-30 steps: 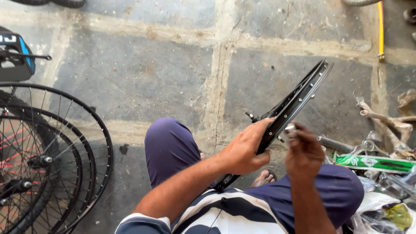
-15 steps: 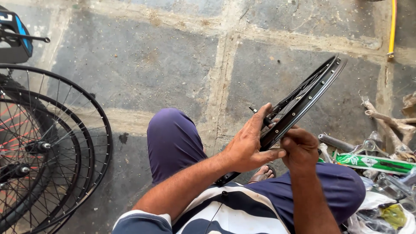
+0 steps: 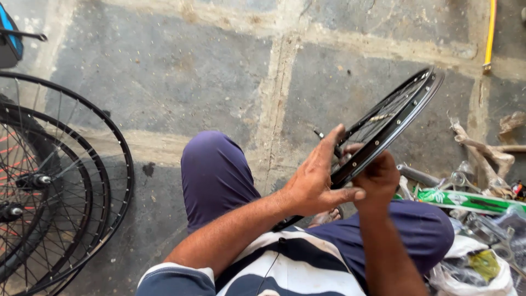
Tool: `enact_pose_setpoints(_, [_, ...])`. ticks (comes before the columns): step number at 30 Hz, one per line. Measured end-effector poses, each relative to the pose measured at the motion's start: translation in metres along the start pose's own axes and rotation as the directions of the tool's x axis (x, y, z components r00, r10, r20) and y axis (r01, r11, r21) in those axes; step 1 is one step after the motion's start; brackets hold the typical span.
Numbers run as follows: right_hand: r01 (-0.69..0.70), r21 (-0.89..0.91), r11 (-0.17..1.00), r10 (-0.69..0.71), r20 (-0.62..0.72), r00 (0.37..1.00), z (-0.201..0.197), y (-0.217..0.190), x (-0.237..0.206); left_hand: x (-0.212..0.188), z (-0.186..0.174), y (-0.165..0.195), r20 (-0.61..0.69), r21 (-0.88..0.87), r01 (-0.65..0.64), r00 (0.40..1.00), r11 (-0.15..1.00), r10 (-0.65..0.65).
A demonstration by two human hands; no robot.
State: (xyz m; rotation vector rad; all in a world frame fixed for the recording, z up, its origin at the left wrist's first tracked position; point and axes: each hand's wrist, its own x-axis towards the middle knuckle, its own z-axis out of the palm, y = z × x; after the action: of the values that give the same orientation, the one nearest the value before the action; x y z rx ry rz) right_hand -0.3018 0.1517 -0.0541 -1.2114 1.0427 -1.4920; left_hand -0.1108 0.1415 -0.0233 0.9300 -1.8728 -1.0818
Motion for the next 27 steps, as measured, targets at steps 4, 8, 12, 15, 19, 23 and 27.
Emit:
enact_pose_setpoints(4, [-0.128, 0.162, 0.978, 0.105, 0.142, 0.984, -0.015, 0.0, 0.006, -0.001, 0.0, 0.0, 0.016, -0.032, -0.011, 1.0, 0.999, 0.012])
enact_pose_setpoints(8, [-0.192, 0.3, 0.934, 0.089, 0.327, 0.941, -0.039, 0.01, 0.01, -0.002, 0.005, 0.004, 0.037, 0.007, 0.004, 0.999, 1.0, -0.004])
enact_pose_setpoints(12, [0.091, -0.057, 0.994, -0.093, -0.034, 0.995, -0.025, 0.034, -0.002, -0.001, 0.007, 0.005, 0.012, -0.002, -0.014, 1.0, 1.0, 0.014])
enact_pose_setpoints(15, [-0.082, -0.06, 0.995, 0.088, 0.103, 0.991, -0.025, 0.021, 0.004, 0.0, 0.005, 0.004, -0.002, -0.014, -0.023, 1.0, 1.0, 0.023])
enact_pose_setpoints(19, [-0.411, 0.121, 0.903, 0.327, 0.424, 0.845, -0.036, -0.018, 0.02, 0.0, 0.005, 0.005, 0.032, 0.015, -0.001, 1.0, 1.0, 0.0])
enact_pose_setpoints(23, [0.012, -0.138, 0.99, -0.036, -0.171, 0.985, 0.008, -0.005, -0.002, 0.001, 0.005, 0.006, 0.005, 0.018, 0.002, 1.0, 1.0, -0.002])
enact_pose_setpoints(27, [0.087, -0.068, 0.994, -0.085, 0.03, 0.996, 0.009, -0.009, -0.001, 0.002, 0.003, 0.006, 0.025, -0.037, -0.028, 0.999, 0.999, 0.029])
